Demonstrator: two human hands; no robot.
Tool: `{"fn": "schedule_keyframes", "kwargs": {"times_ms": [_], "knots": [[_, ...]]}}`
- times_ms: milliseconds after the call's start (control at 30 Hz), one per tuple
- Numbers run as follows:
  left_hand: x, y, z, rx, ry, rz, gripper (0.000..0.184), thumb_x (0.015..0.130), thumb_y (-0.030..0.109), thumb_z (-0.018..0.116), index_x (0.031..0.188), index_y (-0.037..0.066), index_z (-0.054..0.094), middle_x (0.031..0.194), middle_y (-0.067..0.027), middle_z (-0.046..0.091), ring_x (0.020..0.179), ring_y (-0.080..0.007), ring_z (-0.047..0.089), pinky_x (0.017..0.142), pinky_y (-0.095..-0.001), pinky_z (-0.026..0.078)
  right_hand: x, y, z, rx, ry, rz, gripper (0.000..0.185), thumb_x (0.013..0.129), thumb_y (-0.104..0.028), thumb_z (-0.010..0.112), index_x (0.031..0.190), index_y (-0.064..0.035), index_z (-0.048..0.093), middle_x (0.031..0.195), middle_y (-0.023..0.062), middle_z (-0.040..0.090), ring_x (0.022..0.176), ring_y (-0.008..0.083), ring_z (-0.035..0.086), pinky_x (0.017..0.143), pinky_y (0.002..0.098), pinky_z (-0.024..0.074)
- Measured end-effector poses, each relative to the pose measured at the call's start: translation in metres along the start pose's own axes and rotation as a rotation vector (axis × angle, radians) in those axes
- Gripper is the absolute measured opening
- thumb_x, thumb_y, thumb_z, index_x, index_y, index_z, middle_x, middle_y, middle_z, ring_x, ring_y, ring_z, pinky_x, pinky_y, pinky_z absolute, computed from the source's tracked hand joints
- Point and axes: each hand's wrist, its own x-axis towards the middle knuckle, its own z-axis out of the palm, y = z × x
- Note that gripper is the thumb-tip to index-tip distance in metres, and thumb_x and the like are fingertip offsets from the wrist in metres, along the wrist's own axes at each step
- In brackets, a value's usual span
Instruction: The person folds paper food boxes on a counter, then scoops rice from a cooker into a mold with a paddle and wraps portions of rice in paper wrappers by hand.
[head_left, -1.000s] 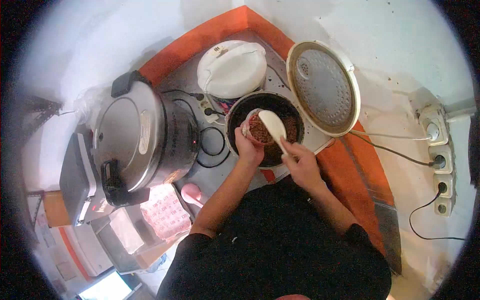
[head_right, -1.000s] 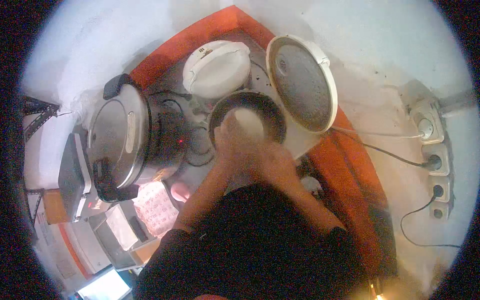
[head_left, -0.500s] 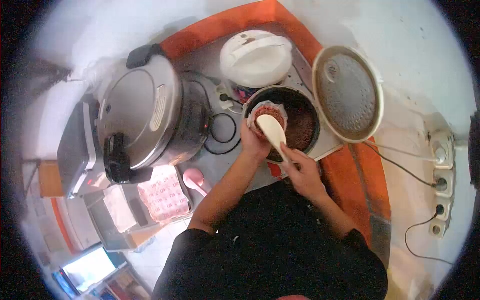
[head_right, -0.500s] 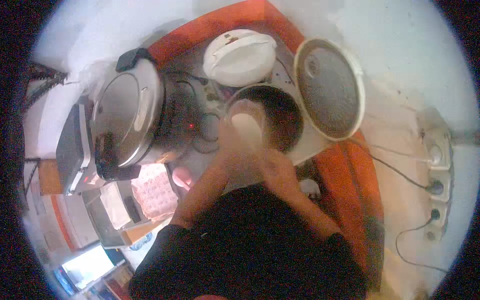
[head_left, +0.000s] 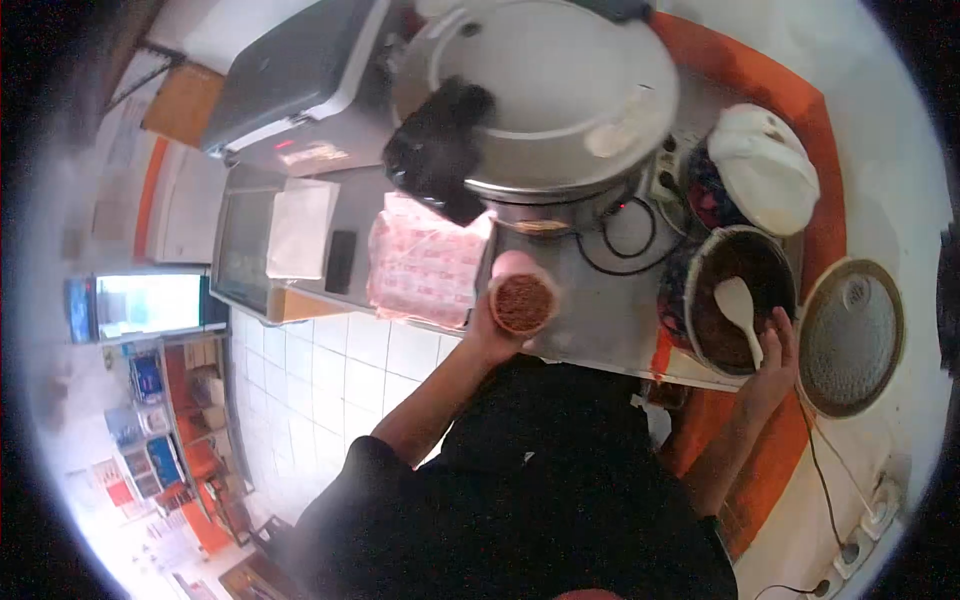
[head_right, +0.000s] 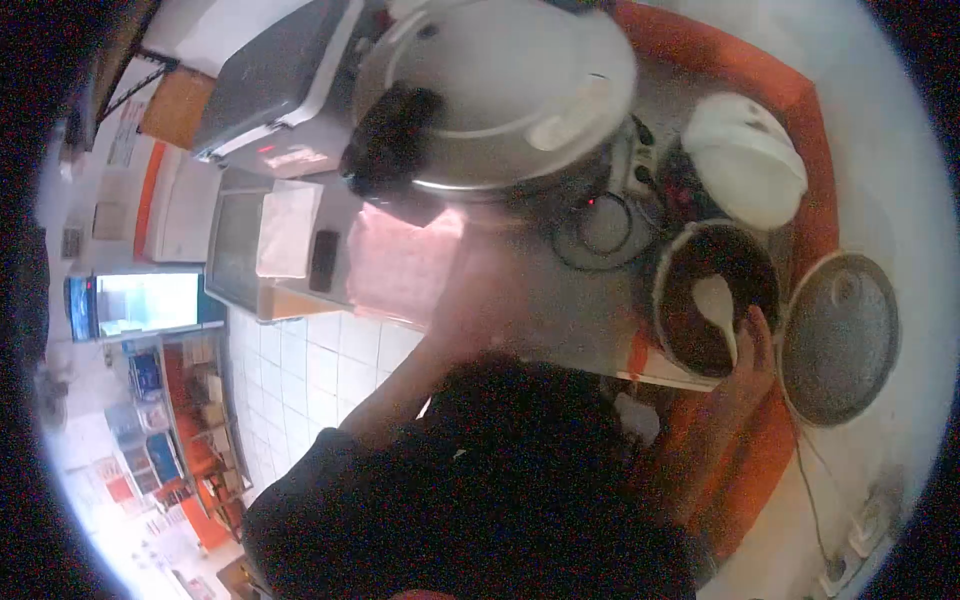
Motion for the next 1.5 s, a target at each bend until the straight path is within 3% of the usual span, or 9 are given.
{"fn": "schedule_keyframes", "kwargs": {"times_ms": [67, 267, 367, 533, 733, 833, 1000, 1167, 1500], "knots": [[0.005, -0.005, -0.082, -0.422, 0.148, 0.04, 0.055, 0.097, 0.049, 0.043, 0.13, 0.006, 0.051, 0.128, -0.0096, 0.059, 0.118, -0.0299, 0.056, 0.101, -0.0436, 0.047, -0.02, -0.007, 0.024, 0.141, -0.069, 0.043, 0.032, 0.093, -0.011, 0.057, 0.123, -0.0021, 0.062, 0.124, 0.0116, 0.061, 0.115, 0.023, 0.056, 0.098, 0.0354, 0.0444], [0.018, 0.067, -0.17, 0.459, 0.616, 0.549, 0.058, 0.091, 0.036, 0.061, 0.137, 0.004, 0.043, 0.131, -0.0167, 0.056, 0.123, -0.034, 0.053, 0.103, -0.0467, 0.043, -0.09, 0.006, 0.136, 0.06, -0.352, 0.068, 0.031, 0.088, -0.007, 0.059, 0.118, -0.0009, 0.064, 0.115, 0.0105, 0.064, 0.104, 0.0199, 0.059, 0.092, 0.0322, 0.0457], [0.043, 0.061, -0.247, 2.007, 0.191, 0.746, 0.088, 0.076, 0.036, 0.075, 0.146, 0.004, 0.032, 0.155, -0.0246, 0.017, 0.142, -0.0433, 0.021, 0.114, -0.0494, 0.027, -0.121, 0.047, 0.2, 0.059, -0.56, -0.078, 0.027, 0.088, -0.008, 0.059, 0.114, -0.0013, 0.065, 0.109, 0.0038, 0.064, 0.093, 0.0137, 0.059, 0.084, 0.0276, 0.0468], [0.027, 0.071, -0.284, 1.957, 0.24, 0.675, 0.105, 0.073, 0.045, 0.076, 0.147, -0.007, 0.022, 0.155, -0.0261, 0.017, 0.143, -0.0441, 0.019, 0.116, -0.0509, 0.022, -0.176, 0.103, 0.357, -0.058, -1.014, -0.147, 0.037, 0.082, -0.014, 0.068, 0.117, -0.0023, 0.06, 0.12, 0.0129, 0.056, 0.102, 0.0224, 0.059, 0.087, 0.034, 0.0489], [0.026, 0.047, -0.269, 1.902, 0.444, 0.673, 0.109, 0.074, 0.061, 0.068, 0.144, -0.01, 0.025, 0.149, -0.0275, 0.031, 0.142, -0.0413, 0.025, 0.114, -0.0516, 0.023, -0.236, 0.076, 0.46, -0.695, -0.829, -0.83, 0.057, 0.071, -0.028, 0.077, 0.121, -0.0112, 0.057, 0.12, 0.0182, 0.052, 0.108, 0.0388, 0.054, 0.093, 0.0479, 0.0457], [0.04, 0.046, -0.289, 1.586, 0.389, 0.28, 0.107, 0.073, 0.06, 0.069, 0.143, -0.009, 0.028, 0.148, -0.0259, 0.034, 0.141, -0.0391, 0.029, 0.113, -0.0514, 0.026, -0.232, 0.083, 0.457, -0.686, -0.979, -0.772, 0.055, 0.07, -0.027, 0.077, 0.119, -0.0121, 0.058, 0.119, 0.0161, 0.052, 0.107, 0.0381, 0.054, 0.093, 0.0475, 0.0456], [0.017, 0.142, -0.23, 1.645, 0.291, 0.002, 0.057, 0.081, 0.007, 0.053, 0.137, 0.0, 0.045, 0.137, -0.0225, 0.05, 0.131, -0.0374, 0.044, 0.107, -0.0438, 0.037, -0.226, 0.08, 0.46, -0.619, -0.96, -0.811, 0.055, 0.068, -0.027, 0.077, 0.118, -0.0138, 0.059, 0.12, 0.0129, 0.053, 0.107, 0.0375, 0.054, 0.092, 0.0472, 0.0457], [0.11, 0.139, -0.284, 1.938, 0.308, 1.014, 0.053, 0.085, 0.008, 0.052, 0.137, 0.003, 0.045, 0.139, -0.0179, 0.048, 0.132, -0.0326, 0.043, 0.105, -0.0432, 0.038, -0.22, 0.046, 0.428, -0.517, -0.843, -0.784, 0.064, 0.066, -0.029, 0.079, 0.123, -0.0115, 0.056, 0.122, 0.0126, 0.054, 0.108, 0.0377, 0.053, 0.096, 0.0464, 0.0427], [0.135, 0.173, -0.243, 1.967, 0.209, 1.004, 0.029, 0.081, 0.021, 0.067, 0.107, 0.01, 0.063, 0.113, -0.008, 0.058, 0.112, -0.0275, 0.053, 0.093, -0.0414, 0.045, -0.107, 0.166, 0.224, -0.907, -0.338, -0.345, 0.081, 0.058, -0.029, 0.083, 0.131, -0.0096, 0.052, 0.12, 0.0177, 0.055, 0.113, 0.0375, 0.051, 0.095, 0.0487, 0.0409]]}}
